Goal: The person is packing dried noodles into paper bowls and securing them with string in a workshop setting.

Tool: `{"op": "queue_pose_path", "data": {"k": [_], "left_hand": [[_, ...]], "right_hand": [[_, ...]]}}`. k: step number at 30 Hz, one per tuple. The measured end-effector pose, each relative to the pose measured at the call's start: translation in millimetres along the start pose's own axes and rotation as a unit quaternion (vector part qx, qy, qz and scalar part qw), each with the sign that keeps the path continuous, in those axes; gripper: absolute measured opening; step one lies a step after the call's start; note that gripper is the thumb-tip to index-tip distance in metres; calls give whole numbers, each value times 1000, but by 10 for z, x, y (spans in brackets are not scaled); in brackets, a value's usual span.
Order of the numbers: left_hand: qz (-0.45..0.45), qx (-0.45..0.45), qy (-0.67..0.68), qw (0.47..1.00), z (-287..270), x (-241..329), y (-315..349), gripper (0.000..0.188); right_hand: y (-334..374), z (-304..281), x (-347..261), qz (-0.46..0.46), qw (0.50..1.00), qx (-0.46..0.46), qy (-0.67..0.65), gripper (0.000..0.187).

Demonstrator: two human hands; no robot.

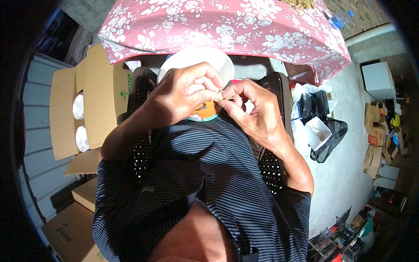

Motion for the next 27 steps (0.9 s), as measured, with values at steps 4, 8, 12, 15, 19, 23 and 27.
{"op": "queue_pose_path", "data": {"k": [4, 8, 12, 15, 19, 23, 27], "left_hand": [[26, 2, -27, 999, 12, 29, 6, 13], [12, 6, -32, 999, 6, 46, 16, 13], [-5, 19, 1, 1000, 9, 3, 27, 15], [-35, 41, 20, 998, -10, -5, 31, 17], [-46, 50, 25, 997, -17, -39, 42, 17], [18, 75, -25, 997, -30, 15, 42, 13], [52, 106, -60, 991, -17, 34, 53, 10]], "right_hand": [[-8, 20, -35, -23, 1000, 17, -2, 10], [9, 13, 1, -34, 999, 16, 10, 9], [57, 85, 53, -43, 999, -3, -27, 11], [62, 109, 55, 9, 996, 22, -83, 13], [55, 86, 74, 37, 996, 46, -65, 13], [67, 69, 98, 31, 996, 62, -62, 9], [71, 87, 93, 26, 996, 55, -61, 7]]}}
Point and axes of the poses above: each hand's wrist, its own y-axis away from the middle knuckle, its own z-axis out of the palm, x = y × z, the point moved 6 cm from there along -y, towards the middle knuckle, and after that the axes turned 3 degrees about -y, right-handed, at the moved point
